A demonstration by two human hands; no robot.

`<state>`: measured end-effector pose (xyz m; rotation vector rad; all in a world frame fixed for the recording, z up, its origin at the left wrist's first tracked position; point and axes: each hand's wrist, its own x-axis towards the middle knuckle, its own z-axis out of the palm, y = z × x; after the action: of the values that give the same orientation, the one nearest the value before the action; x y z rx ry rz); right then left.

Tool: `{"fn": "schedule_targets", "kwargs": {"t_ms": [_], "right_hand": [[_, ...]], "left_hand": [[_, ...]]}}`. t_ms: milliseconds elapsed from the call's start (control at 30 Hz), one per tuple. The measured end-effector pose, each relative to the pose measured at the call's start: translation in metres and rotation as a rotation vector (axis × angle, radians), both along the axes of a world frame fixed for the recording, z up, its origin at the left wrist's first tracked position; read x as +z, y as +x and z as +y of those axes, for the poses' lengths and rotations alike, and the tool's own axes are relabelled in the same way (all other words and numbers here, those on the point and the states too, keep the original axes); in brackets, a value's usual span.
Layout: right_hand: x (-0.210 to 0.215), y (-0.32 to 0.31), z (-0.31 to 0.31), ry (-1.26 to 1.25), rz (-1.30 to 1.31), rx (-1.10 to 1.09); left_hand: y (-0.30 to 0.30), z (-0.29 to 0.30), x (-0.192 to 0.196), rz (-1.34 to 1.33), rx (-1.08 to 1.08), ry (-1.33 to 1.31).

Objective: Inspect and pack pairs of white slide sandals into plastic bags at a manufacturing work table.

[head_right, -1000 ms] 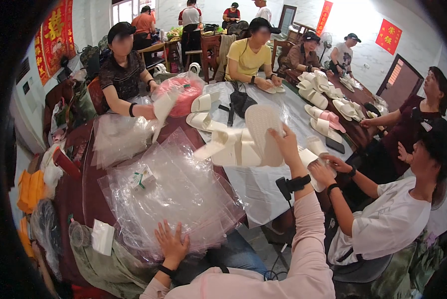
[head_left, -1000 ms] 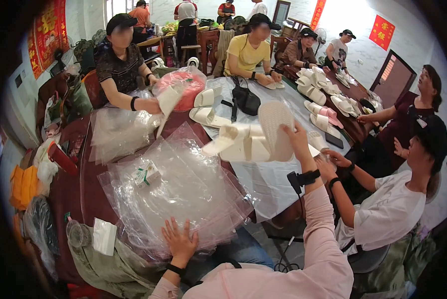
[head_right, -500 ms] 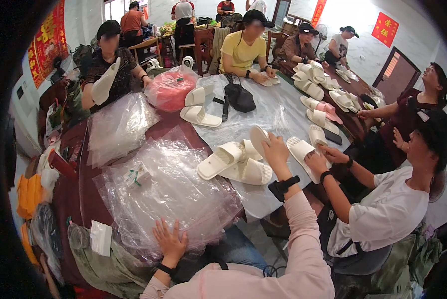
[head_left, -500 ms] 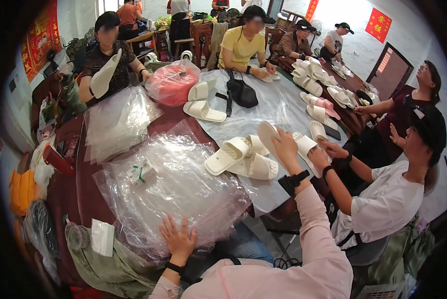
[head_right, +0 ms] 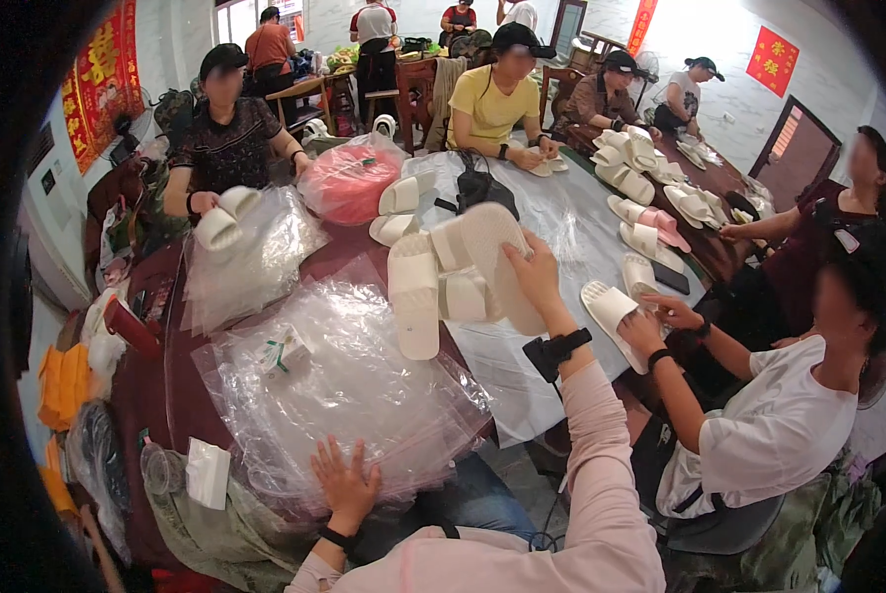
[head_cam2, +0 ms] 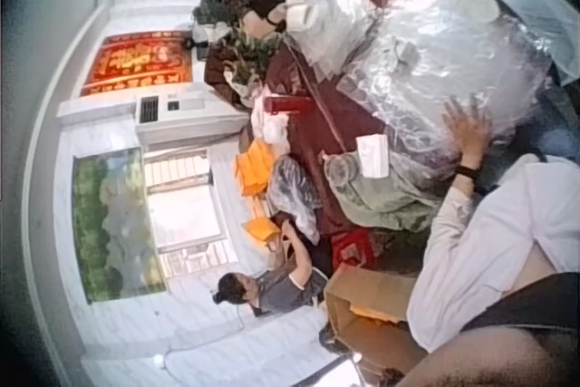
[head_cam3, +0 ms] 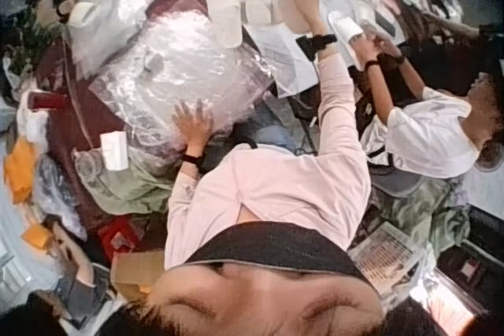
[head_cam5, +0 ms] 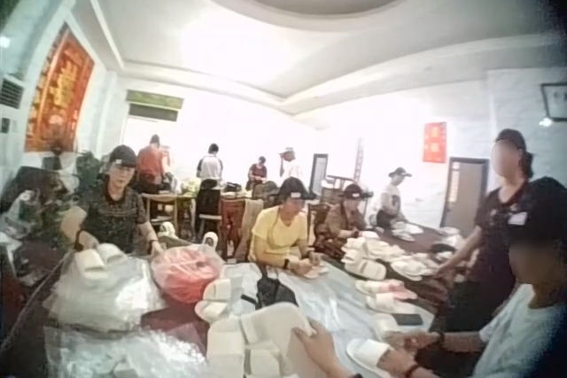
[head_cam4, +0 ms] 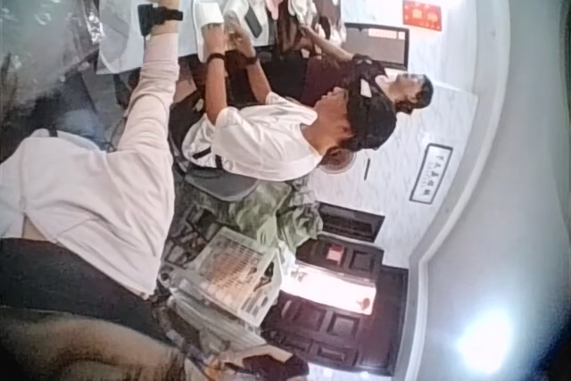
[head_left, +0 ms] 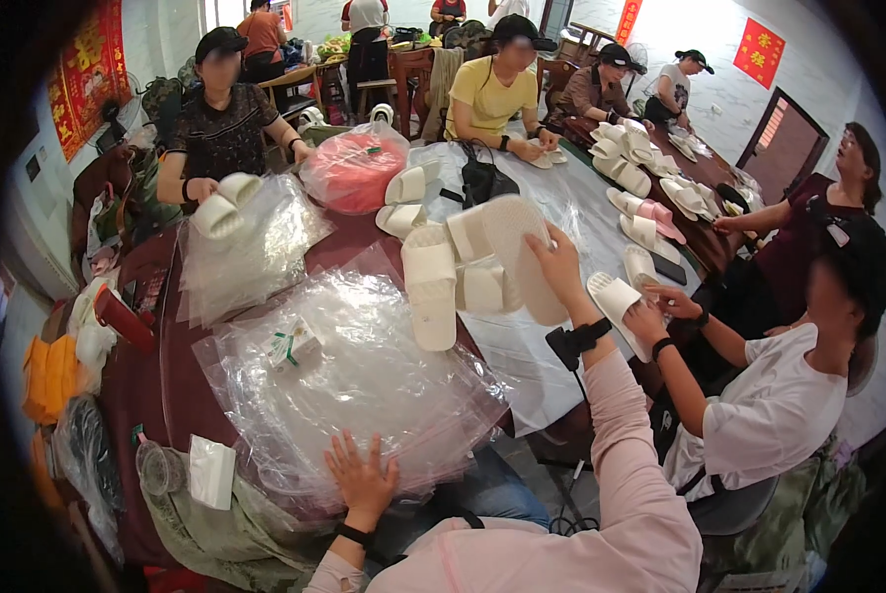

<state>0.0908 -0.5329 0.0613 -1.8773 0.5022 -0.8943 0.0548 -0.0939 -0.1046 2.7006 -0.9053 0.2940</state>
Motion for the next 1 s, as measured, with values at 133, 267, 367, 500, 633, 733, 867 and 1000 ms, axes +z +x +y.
{"fn": "schedule_targets", "kwargs": {"t_ms": [133,267,367,500,633,733,867,1000], "right_hand": [[-0.031,0.010,-0.004,-0.598,0.624,-0.135],[-0.071,0.021,0.018,-0.617,0.522,-0.142],[-0.074,0.029,0.026,-0.421,0.335,-0.177],[-0.062,0.031,0.061,-0.149,-0.009,0.100],[-0.036,0.026,0.074,0.175,-0.160,0.200],[-0.032,0.022,0.050,0.624,-0.418,0.303],[-0.051,0.018,0.019,0.963,-0.485,0.393],[-0.057,0.005,0.005,1.092,-0.525,0.415]], "left_hand": [[0.000,0.001,0.000,0.000,0.004,0.000],[0.002,0.001,-0.001,0.001,0.006,-0.013],[0.001,0.000,-0.001,-0.003,0.001,-0.011],[0.000,0.002,0.000,0.004,0.003,0.006],[-0.002,0.003,0.001,0.013,0.010,0.006],[-0.001,0.002,0.001,0.004,0.001,-0.019],[0.001,0.000,0.000,0.001,-0.002,-0.028],[-0.001,0.002,-0.002,-0.027,-0.001,-0.001]]}}
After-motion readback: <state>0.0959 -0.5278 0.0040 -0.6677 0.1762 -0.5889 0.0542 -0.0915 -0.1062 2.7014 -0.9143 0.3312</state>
